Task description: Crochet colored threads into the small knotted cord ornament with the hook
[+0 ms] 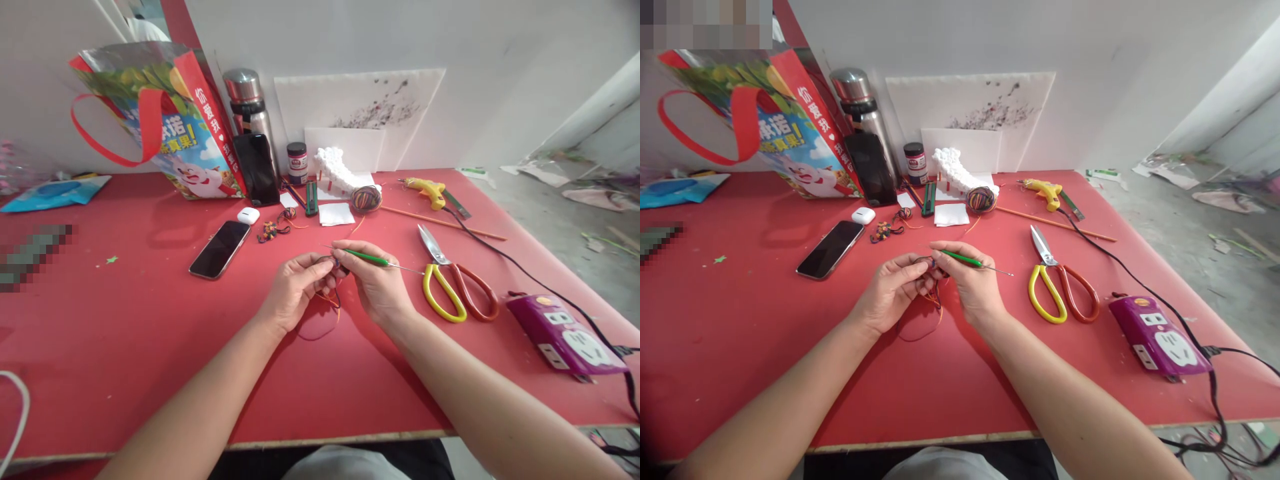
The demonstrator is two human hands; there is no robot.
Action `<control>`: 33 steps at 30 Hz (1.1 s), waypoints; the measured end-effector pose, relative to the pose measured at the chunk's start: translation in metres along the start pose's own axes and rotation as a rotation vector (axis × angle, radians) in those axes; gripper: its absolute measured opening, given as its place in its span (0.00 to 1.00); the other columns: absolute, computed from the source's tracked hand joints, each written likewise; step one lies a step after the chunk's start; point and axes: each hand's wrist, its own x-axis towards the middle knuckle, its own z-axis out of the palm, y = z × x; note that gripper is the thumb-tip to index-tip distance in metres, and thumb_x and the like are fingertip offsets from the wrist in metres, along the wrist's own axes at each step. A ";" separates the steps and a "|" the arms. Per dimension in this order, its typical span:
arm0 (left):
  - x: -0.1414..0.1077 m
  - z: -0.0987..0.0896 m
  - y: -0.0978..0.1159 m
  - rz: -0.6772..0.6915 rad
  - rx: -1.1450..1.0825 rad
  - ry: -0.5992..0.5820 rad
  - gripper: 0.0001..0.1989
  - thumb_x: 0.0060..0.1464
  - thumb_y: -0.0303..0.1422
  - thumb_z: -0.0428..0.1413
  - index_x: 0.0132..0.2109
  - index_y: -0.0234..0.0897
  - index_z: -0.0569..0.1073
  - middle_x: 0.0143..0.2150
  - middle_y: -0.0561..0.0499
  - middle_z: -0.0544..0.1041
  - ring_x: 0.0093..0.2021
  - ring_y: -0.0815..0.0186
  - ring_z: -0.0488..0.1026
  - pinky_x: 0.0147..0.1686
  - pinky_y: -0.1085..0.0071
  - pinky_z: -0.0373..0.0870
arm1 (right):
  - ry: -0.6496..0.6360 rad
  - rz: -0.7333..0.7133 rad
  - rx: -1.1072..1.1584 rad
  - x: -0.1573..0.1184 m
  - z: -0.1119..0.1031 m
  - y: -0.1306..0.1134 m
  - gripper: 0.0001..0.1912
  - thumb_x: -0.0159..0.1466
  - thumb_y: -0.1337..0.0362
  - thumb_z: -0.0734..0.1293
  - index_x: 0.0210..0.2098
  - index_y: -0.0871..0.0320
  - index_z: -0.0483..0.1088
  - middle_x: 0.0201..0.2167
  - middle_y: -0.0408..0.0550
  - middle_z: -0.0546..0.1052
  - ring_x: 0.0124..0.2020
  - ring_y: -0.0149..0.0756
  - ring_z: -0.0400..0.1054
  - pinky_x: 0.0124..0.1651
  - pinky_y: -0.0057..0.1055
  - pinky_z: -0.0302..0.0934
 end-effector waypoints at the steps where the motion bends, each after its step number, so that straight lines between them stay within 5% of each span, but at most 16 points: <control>1: 0.000 0.000 0.000 -0.001 -0.014 0.010 0.12 0.44 0.35 0.76 0.32 0.33 0.84 0.30 0.47 0.84 0.28 0.70 0.74 0.31 0.73 0.69 | -0.003 0.008 0.004 0.000 0.000 0.000 0.12 0.47 0.63 0.85 0.31 0.54 0.87 0.21 0.42 0.80 0.24 0.31 0.71 0.32 0.33 0.69; 7: 0.002 -0.001 0.002 0.008 -0.074 0.038 0.15 0.39 0.34 0.78 0.31 0.33 0.83 0.29 0.49 0.83 0.29 0.72 0.74 0.32 0.76 0.71 | -0.013 0.113 0.059 0.000 -0.002 0.002 0.15 0.46 0.61 0.88 0.32 0.55 0.87 0.29 0.45 0.86 0.31 0.33 0.77 0.39 0.33 0.75; 17: 0.003 -0.004 0.005 0.000 -0.088 0.036 0.15 0.42 0.35 0.76 0.32 0.33 0.81 0.29 0.48 0.82 0.26 0.73 0.70 0.26 0.76 0.64 | -0.037 0.024 -0.054 0.002 -0.006 -0.001 0.13 0.46 0.62 0.87 0.31 0.54 0.88 0.32 0.48 0.89 0.33 0.38 0.82 0.44 0.37 0.78; 28: 0.001 -0.003 0.006 0.057 0.123 0.104 0.21 0.45 0.45 0.76 0.37 0.33 0.81 0.30 0.48 0.82 0.24 0.74 0.66 0.25 0.75 0.59 | 0.008 0.030 -0.085 0.007 -0.010 0.000 0.17 0.41 0.60 0.89 0.29 0.53 0.88 0.29 0.46 0.88 0.32 0.34 0.79 0.39 0.32 0.74; 33: -0.002 -0.001 0.004 0.178 0.303 0.120 0.16 0.46 0.38 0.76 0.37 0.37 0.81 0.32 0.51 0.81 0.28 0.70 0.73 0.27 0.73 0.64 | -0.020 0.154 0.016 0.008 -0.010 0.001 0.19 0.38 0.64 0.90 0.28 0.55 0.87 0.28 0.46 0.87 0.30 0.31 0.78 0.38 0.29 0.74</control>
